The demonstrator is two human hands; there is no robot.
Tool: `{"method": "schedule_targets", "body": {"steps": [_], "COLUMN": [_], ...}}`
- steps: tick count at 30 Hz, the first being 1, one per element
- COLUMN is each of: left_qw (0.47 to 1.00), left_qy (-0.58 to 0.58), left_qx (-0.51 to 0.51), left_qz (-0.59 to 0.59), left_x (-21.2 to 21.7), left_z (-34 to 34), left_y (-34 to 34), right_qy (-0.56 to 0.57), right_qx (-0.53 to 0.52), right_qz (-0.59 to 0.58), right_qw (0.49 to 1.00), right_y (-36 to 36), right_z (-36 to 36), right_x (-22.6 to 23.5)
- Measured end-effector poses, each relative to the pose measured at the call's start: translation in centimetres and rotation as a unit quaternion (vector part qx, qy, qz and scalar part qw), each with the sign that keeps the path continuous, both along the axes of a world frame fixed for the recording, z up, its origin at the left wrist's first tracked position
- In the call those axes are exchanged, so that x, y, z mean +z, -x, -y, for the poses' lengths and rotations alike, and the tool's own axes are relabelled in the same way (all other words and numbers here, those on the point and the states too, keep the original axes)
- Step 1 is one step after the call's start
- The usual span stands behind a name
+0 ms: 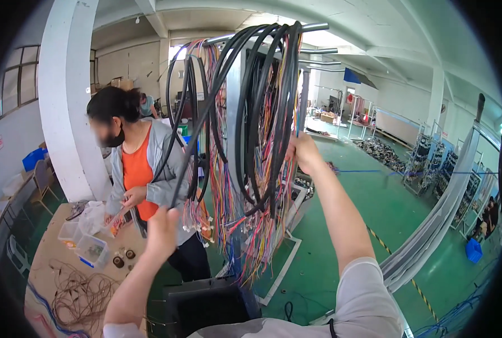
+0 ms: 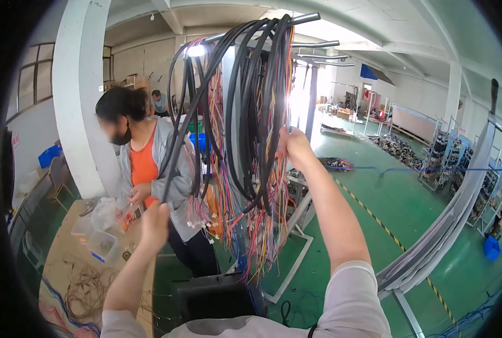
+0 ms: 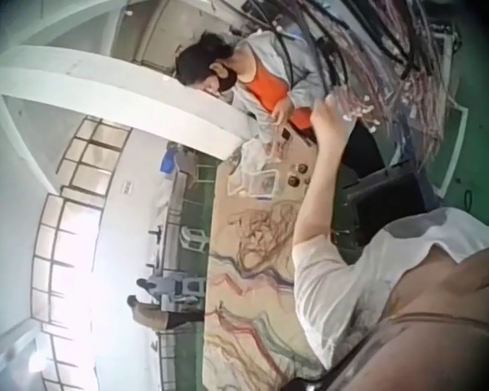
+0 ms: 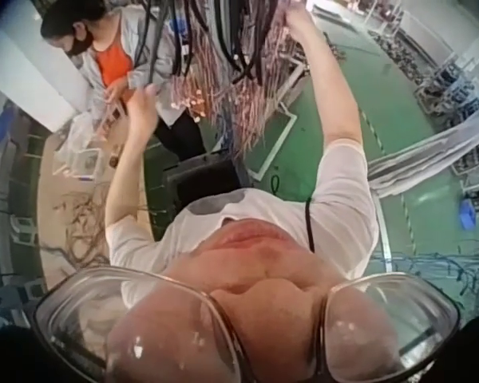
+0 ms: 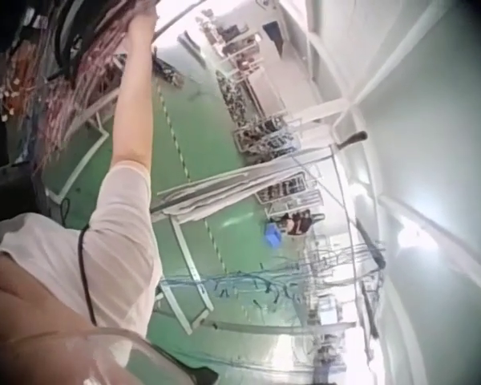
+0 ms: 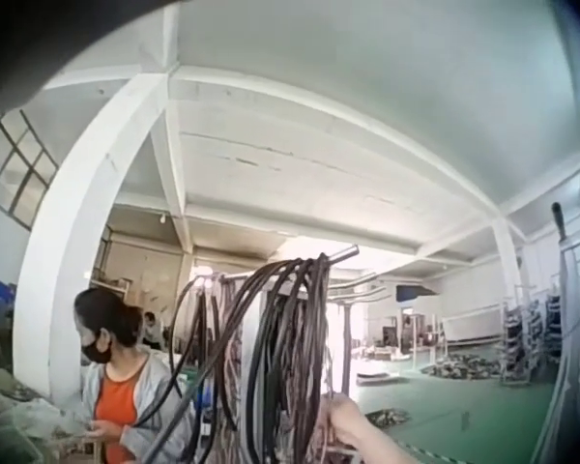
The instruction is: The person is bundling multicolored wires and inserting them into a black protective sleeve for cable harness assembly.
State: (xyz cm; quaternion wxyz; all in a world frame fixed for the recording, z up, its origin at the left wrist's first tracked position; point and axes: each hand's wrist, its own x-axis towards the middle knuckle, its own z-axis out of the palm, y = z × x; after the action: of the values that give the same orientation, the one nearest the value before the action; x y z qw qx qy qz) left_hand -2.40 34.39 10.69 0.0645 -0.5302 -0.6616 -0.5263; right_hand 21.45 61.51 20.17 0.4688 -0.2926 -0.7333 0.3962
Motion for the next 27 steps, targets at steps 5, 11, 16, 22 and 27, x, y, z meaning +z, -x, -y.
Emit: {"method": "schedule_targets", "body": {"steps": [5, 11, 16, 22, 27], "left_qw": [1.000, 1.000, 0.997, 0.998, 0.979], "left_qy": [-0.002, -0.017, -0.075, -0.040, 0.049], "left_qx": [-0.020, -0.001, -0.006, -0.049, 0.006], "left_qz": [0.018, -0.003, -0.025, 0.030, -0.197], "left_x": [-2.8, -5.1, -3.3, -4.0, -7.5], "left_z": [-5.7, -9.0, -9.5, -8.7, -9.0], "left_y": [-1.5, -0.4, -0.7, 4.3, 8.3], "right_qy": [-0.195, -0.120, -0.288, -0.308, 0.076], "right_qx": [-0.138, -0.217, -0.362, -0.467, -0.529], "right_qz": [-0.025, 0.147, 0.473, 0.543, 0.532], "right_qw": [0.971, 0.958, 0.750, 0.626, 0.657], "right_y": [5.2, 3.4, -3.3, -15.2, -28.3], "right_z": [-2.6, 0.4, 5.6, 15.1, 23.9], "right_x": [-4.2, -9.5, -12.8, -11.6, -12.7]}}
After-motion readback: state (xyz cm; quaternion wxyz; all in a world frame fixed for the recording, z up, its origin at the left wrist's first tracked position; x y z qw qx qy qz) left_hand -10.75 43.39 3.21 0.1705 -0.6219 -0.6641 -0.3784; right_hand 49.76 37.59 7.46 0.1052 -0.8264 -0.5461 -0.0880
